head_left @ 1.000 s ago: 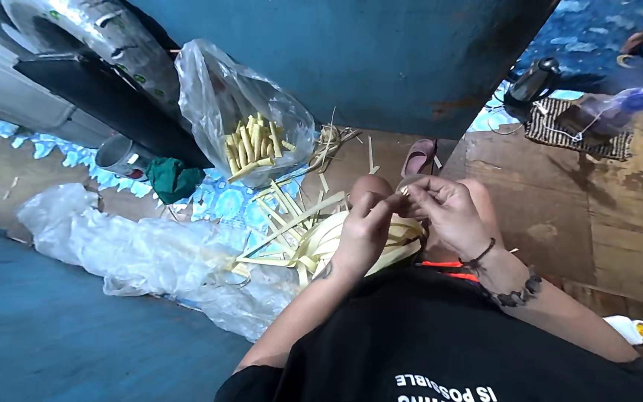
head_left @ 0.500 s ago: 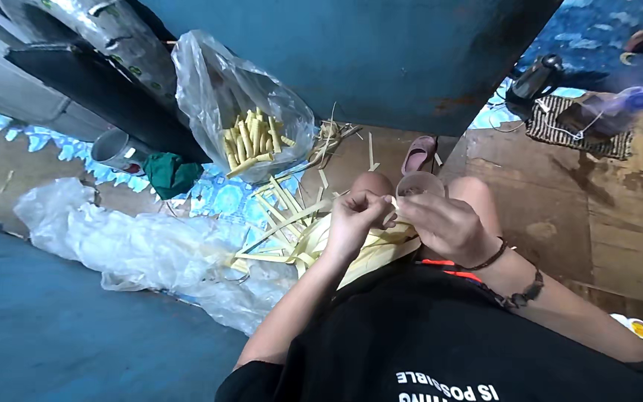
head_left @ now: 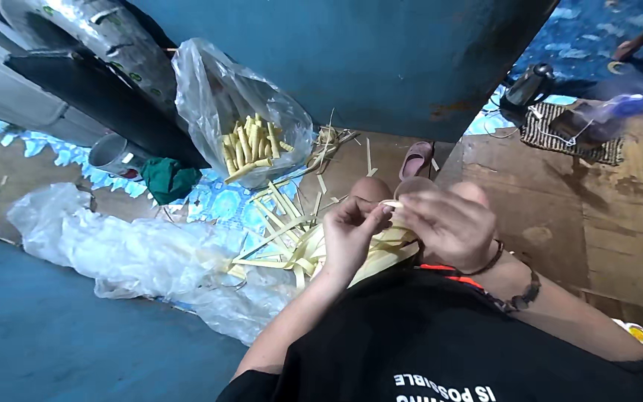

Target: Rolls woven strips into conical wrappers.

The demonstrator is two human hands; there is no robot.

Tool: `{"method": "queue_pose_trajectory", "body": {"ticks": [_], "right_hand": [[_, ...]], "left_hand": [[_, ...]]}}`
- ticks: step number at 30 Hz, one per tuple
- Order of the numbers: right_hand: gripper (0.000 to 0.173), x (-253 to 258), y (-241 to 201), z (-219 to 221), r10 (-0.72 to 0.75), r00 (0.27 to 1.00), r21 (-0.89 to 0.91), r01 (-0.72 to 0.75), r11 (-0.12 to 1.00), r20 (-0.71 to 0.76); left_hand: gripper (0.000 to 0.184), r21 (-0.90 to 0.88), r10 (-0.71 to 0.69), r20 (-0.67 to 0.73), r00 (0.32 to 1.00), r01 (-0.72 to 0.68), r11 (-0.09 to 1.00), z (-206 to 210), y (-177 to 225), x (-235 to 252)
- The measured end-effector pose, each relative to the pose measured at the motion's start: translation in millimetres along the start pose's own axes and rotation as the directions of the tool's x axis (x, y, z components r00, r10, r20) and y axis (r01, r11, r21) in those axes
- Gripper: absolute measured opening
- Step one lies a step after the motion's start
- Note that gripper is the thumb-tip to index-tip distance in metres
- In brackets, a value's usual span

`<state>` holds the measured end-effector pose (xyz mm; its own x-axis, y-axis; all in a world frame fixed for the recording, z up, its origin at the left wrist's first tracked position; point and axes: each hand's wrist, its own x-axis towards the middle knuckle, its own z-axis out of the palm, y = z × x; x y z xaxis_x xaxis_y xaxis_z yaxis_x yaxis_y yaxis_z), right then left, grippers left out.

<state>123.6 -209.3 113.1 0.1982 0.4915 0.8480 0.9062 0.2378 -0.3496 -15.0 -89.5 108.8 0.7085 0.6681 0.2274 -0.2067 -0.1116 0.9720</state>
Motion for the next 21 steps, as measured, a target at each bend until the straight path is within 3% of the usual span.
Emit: {"method": "queue_pose_trajectory", "body": {"ticks": [2,5,7,8,10,13,15,17,19,21], "right_hand": [[0.011,-8.7,-3.5,-0.6,-0.123,0.992,0.064,0.122,0.991,0.013],[0.017,-17.4,-11.4,-2.5,-0.163,0.986,0.119,0.159,0.98,0.023],[0.015,-20.2,-14.7,2.9,-0.101,0.995,0.177,0.101,0.979,-0.008],[0.011,-19.7,-15.8,5.7,-0.042,0.999,0.219,0.047,0.975,-0.024],[0.005,-13.1,-18.7,4.6,0.103,0.994,0.281,-0.088,0.956,-0.039],[0.019,-2.4,-20.4,-5.9,0.316,0.949,0.364,-0.298,0.882,0.01],[0.028,5.1,-17.2,-11.3,0.485,0.86,0.505,-0.492,0.709,0.156],[0.019,10.5,-11.5,-12.9,0.61,0.727,0.634,-0.639,0.436,0.314],[0.009,9.1,-10.0,-11.0,0.646,0.623,0.639,-0.723,0.262,0.441],[0.02,4.9,-11.0,-11.2,0.575,0.566,0.583,-0.792,0.181,0.591]], "left_hand": [[0.012,-0.152,-0.074,0.037,0.997,0.079,0.985,2.6,11.9,-5.7],[0.014,-0.483,-0.308,0.342,0.888,0.447,0.753,-0.9,22.7,-6.6],[0.011,-0.485,-0.343,0.469,0.814,0.562,0.67,-2.5,16.4,-3.7],[0.01,-0.467,-0.353,0.459,0.815,0.559,0.685,-3.0,13.6,-2.0],[0.006,-0.397,-0.333,0.366,0.869,0.469,0.789,-6.2,7.9,3.3],[0.024,-0.168,-0.12,0.295,0.948,0.175,0.97,-10.2,6.8,4.5],[0.023,-0.024,0.062,0.329,0.942,-0.057,0.998,-12.1,12.0,1.9],[0.018,0.086,0.183,0.318,0.93,-0.22,0.972,-13.7,16.9,1.9],[0.014,0.134,0.235,0.27,0.934,-0.278,0.951,-13.3,18.4,2.1],[0.015,0.184,0.193,0.273,0.942,-0.248,0.951,-13.3,18.7,3.4]]}}
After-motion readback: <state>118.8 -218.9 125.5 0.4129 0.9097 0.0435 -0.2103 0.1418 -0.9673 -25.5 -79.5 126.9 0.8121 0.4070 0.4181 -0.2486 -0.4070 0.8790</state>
